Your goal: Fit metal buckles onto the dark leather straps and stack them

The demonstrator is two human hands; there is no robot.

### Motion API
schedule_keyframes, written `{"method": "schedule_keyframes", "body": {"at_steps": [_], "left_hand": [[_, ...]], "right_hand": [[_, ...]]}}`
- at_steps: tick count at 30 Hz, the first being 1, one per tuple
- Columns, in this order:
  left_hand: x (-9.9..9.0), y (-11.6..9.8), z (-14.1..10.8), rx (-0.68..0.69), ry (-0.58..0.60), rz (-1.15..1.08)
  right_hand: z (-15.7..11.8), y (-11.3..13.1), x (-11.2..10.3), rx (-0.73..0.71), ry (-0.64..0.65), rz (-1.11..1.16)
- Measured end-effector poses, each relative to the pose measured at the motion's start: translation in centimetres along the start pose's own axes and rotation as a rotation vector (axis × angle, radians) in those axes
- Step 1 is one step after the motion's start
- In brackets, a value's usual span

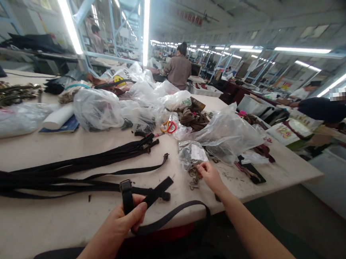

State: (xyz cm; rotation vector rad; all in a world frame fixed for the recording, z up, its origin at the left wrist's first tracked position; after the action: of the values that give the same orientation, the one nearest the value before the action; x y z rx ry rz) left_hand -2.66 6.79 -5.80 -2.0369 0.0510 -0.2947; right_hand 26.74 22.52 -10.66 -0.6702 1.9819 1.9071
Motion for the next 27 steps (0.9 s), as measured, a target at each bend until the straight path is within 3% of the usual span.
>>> {"method": "schedule_keyframes", "body": {"at_steps": [7, 13, 19, 27], "left_hand": [[0.8, 0.0, -1.0, 0.081, 0.003, -0.001], [0.8, 0.0, -1.8, 0.081, -0.032, 0.086], [1.1, 0.8, -1.2, 0.061, -0.020, 0.097], [0.9, 1.8, -0.7, 0.018, 0.023, 0.116]], "right_hand": [[0.0, -0.9, 1.2, 0.082, -0.044, 0.453], [-0.8, -2.4, 2.0, 0.108, -0.055, 0.543], [-1.6, -3.5, 2.0, 0.067, -0.067, 0.339], [-2.0, -0.5, 2.5, -0.134, 0.051, -0.229]]}}
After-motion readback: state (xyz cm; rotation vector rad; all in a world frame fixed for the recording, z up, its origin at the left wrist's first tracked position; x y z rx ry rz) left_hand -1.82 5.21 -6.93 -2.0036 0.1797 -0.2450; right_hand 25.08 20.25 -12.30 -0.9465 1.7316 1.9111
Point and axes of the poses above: each hand's wrist, its own z-axis towards the middle knuckle, its own x-axis out of the palm, y = z × x, the point moved 8 cm from there along z, towards the middle knuckle, and after that the axes turned 12 degrees about y, right-handed, at the moved point
